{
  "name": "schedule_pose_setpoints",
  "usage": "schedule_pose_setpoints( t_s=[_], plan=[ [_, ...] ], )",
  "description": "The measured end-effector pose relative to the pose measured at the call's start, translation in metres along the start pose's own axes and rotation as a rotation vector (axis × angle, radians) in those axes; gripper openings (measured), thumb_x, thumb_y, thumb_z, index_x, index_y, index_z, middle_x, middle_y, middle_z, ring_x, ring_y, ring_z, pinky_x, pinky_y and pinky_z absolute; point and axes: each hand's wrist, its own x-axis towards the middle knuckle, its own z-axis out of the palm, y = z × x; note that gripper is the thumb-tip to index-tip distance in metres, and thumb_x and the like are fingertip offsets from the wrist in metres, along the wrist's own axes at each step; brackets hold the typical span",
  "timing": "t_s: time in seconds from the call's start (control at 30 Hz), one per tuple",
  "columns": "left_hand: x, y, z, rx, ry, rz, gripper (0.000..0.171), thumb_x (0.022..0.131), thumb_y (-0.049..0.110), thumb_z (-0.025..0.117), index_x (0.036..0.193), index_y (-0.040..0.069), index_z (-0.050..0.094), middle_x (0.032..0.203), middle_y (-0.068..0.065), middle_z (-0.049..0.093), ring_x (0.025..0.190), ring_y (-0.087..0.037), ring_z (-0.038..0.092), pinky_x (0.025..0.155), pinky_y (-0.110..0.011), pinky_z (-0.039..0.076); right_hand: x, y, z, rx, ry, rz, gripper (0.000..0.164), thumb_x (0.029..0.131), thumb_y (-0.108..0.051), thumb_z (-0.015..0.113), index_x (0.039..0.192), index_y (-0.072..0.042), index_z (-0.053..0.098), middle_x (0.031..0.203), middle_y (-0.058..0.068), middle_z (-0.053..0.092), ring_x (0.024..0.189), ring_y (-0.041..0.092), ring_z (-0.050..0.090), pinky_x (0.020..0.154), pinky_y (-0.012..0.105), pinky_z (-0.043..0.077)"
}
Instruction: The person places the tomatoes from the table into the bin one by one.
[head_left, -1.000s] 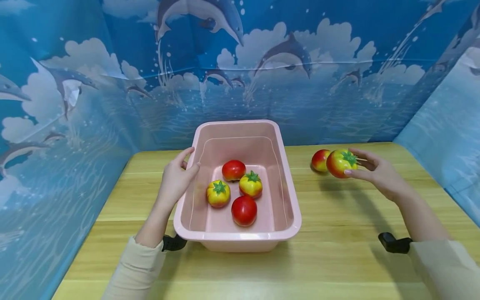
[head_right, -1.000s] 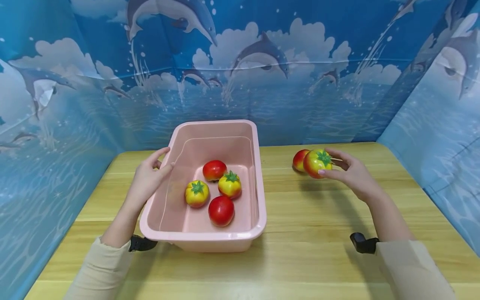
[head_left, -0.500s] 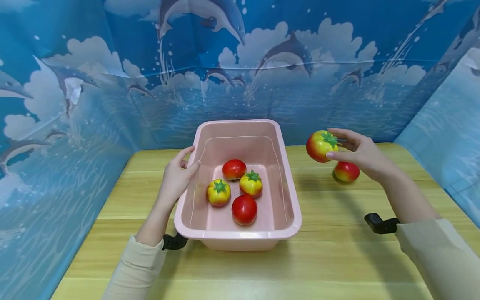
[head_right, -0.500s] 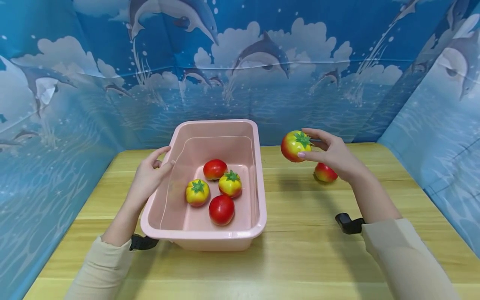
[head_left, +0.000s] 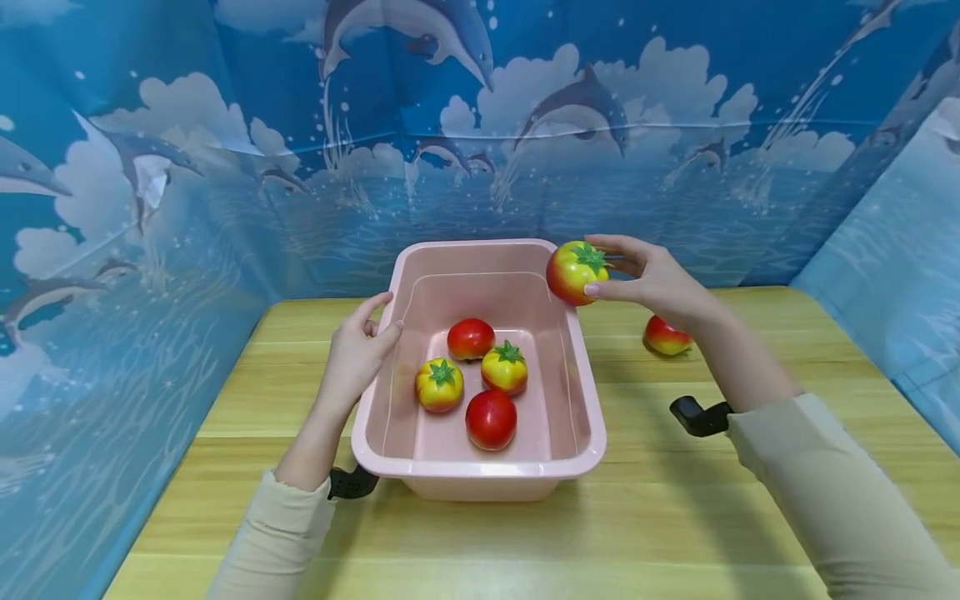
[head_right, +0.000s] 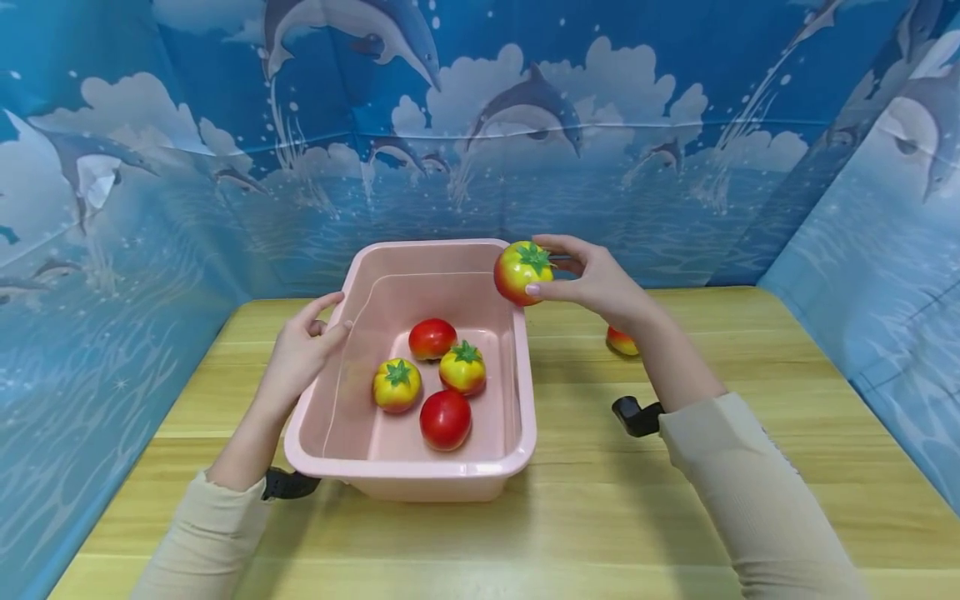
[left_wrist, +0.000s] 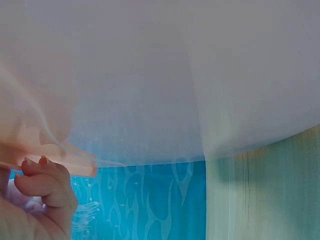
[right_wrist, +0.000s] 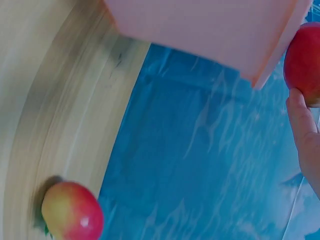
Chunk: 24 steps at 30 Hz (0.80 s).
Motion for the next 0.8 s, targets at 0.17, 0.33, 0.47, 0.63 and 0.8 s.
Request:
schedule_pose_setpoints(
  t_s=[0.17,0.33,0.47,0.63,0.8],
  plan=[
    [0.001,0.0,0.001,0.0,0.007,0.008,0.048,0.09,0.018,0.058,0.136,0.012,0.048,0.065,-0.009,0.045,0.056,-0.02,0.05,0.053,-0.024,0.052,0.013,-0.004,0.01,0.028,-0.006,-0.015,0.069,0.083,-0.026,0.071,0.143,-0.02,0.036,0.145,0.0,0.032,0.129,0.024,0.033,0.096,0.044,0.045],
    [0.001,-0.001,0.0,0.008,0.013,0.015,0.048,0.089,0.019,0.059,0.135,0.012,0.049,0.064,-0.008,0.044,0.055,-0.02,0.048,0.052,-0.024,0.051,0.022,-0.005,0.019,0.057,-0.013,-0.036,0.068,0.084,-0.023,0.07,0.143,-0.018,0.036,0.145,0.002,0.032,0.128,0.025,0.034,0.094,0.043,0.046],
    [0.0,-0.001,0.0,0.007,0.013,0.015,0.048,0.089,0.019,0.059,0.136,0.013,0.049,0.063,-0.008,0.043,0.055,-0.021,0.048,0.052,-0.024,0.051,0.029,-0.004,0.025,0.064,-0.011,-0.055,0.067,0.084,-0.022,0.07,0.142,-0.017,0.037,0.144,0.003,0.034,0.126,0.025,0.037,0.089,0.035,0.05],
    [0.002,-0.002,0.001,0.019,0.017,0.02,0.047,0.089,0.019,0.059,0.135,0.012,0.049,0.063,-0.007,0.042,0.054,-0.018,0.046,0.051,-0.023,0.049,0.034,-0.002,0.028,0.042,0.003,-0.056,0.07,0.083,-0.024,0.071,0.143,-0.014,0.036,0.144,0.004,0.035,0.124,0.026,0.038,0.088,0.038,0.05],
    [0.002,-0.003,0.001,0.02,0.017,0.021,0.047,0.09,0.018,0.059,0.135,0.011,0.049,0.063,-0.007,0.042,0.052,-0.017,0.045,0.049,-0.021,0.048,0.037,0.0,0.029,0.003,0.013,-0.057,0.071,0.083,-0.028,0.071,0.144,-0.015,0.036,0.143,0.005,0.035,0.124,0.026,0.038,0.09,0.045,0.048]
  ],
)
